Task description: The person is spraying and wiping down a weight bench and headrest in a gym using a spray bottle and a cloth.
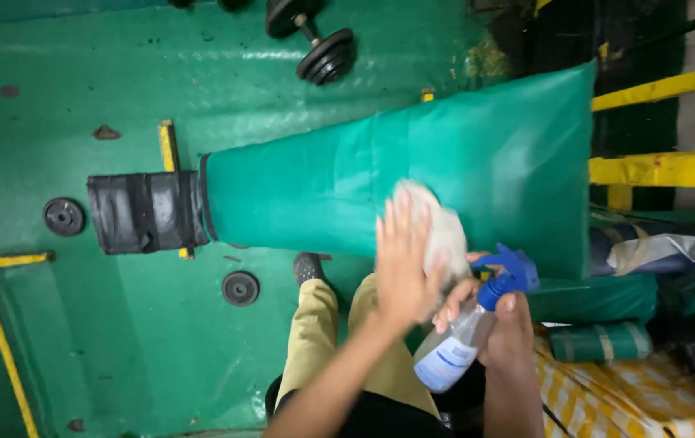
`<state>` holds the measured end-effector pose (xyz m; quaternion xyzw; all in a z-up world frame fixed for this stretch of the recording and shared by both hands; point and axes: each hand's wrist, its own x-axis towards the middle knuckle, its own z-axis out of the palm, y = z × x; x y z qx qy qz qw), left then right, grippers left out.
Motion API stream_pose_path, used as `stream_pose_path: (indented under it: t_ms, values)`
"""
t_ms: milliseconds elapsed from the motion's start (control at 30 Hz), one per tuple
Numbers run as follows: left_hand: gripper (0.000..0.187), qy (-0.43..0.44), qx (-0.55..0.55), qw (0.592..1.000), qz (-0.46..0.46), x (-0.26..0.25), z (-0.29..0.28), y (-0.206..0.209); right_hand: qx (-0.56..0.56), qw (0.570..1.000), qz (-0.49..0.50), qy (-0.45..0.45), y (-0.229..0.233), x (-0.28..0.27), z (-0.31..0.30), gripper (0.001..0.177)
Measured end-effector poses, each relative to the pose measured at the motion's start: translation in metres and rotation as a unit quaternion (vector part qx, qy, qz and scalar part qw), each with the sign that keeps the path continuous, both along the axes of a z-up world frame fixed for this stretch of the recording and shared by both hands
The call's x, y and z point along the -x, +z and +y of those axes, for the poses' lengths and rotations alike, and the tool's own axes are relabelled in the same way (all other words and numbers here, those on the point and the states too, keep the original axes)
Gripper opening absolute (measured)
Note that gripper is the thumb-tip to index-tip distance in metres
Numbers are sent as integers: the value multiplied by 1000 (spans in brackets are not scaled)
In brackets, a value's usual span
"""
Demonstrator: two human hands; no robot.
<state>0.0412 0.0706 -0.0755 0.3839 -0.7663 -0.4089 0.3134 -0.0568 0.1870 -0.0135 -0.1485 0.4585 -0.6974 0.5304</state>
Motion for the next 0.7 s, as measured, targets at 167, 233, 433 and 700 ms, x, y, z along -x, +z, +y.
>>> stream_pose_path:
  t_ms: [167,233,433,700]
  values:
    - [74,-50,15,997,-51,34,-16,23,-1,1000,6,-29,16,13,8,82]
    - [74,-67,44,996,-34,62,-56,35,-2,999,16,-46,17,20,8,82]
    - [60,-67,4,994,-85,128,-128,23,-26,991,69,-109,28,19,0,84]
    - [57,-109,-50,990,70,73,-16,71,46,991,48,-120,44,17,12,78]
